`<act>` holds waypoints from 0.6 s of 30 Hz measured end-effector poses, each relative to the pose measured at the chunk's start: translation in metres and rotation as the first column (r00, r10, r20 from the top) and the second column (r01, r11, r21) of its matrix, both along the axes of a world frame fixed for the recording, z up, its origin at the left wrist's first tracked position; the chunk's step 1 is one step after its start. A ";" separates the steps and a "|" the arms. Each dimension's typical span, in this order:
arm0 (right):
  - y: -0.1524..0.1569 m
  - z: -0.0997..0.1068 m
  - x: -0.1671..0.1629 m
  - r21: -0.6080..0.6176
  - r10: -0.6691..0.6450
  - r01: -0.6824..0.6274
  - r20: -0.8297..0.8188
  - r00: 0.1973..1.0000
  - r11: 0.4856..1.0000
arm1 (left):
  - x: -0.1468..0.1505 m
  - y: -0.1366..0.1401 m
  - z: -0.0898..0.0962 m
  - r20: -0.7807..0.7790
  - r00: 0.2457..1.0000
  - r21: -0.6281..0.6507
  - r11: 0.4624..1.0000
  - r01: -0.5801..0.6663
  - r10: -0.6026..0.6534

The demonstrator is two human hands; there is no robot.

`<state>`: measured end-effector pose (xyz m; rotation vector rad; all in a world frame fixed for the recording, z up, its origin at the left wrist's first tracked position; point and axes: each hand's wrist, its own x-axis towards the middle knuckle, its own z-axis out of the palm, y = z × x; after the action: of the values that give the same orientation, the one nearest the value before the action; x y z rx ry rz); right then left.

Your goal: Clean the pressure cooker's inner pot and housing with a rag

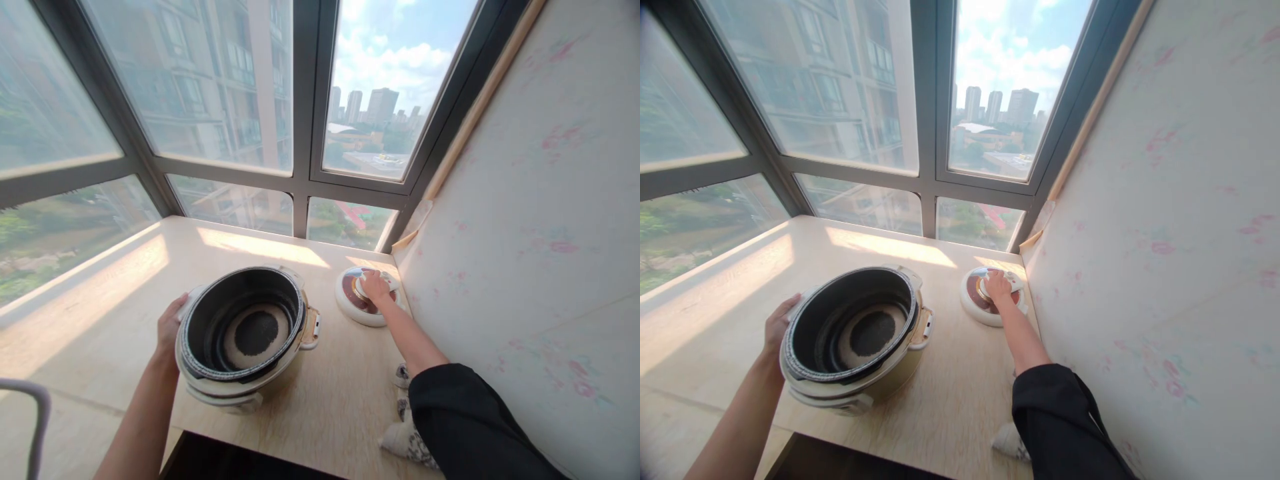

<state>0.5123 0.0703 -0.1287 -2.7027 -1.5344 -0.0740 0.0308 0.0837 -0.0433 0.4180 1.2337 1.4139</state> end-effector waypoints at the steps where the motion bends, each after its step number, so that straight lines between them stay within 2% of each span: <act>1: -0.001 0.004 -0.001 -0.008 0.001 -0.001 -0.008 1.000 1.000 | 0.000 -0.001 0.001 0.037 0.999 -0.025 0.999 0.033 -0.032; 3: -0.003 0.015 -0.003 -0.012 -0.003 0.002 -0.022 1.000 1.000 | -0.001 -0.002 0.001 0.091 0.993 -0.052 0.996 0.073 -0.068; 8: -0.006 0.056 -0.012 0.047 -0.013 0.015 -0.039 0.999 0.999 | -0.002 0.001 0.000 0.121 0.992 0.000 1.000 0.028 -0.028; 14: -0.018 0.129 -0.044 0.190 0.071 -0.057 -0.067 0.995 0.980 | -0.005 0.011 -0.009 0.093 0.994 0.061 0.996 -0.059 0.053; 18: -0.034 0.183 -0.087 0.390 0.227 -0.175 -0.093 0.969 0.904 | -0.009 0.016 -0.020 0.097 0.995 0.114 0.993 -0.007 -0.005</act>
<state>0.4256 0.0361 0.0543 -2.1951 -1.5614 -0.1592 0.0215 0.0997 -0.0630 0.4217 1.0777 1.4932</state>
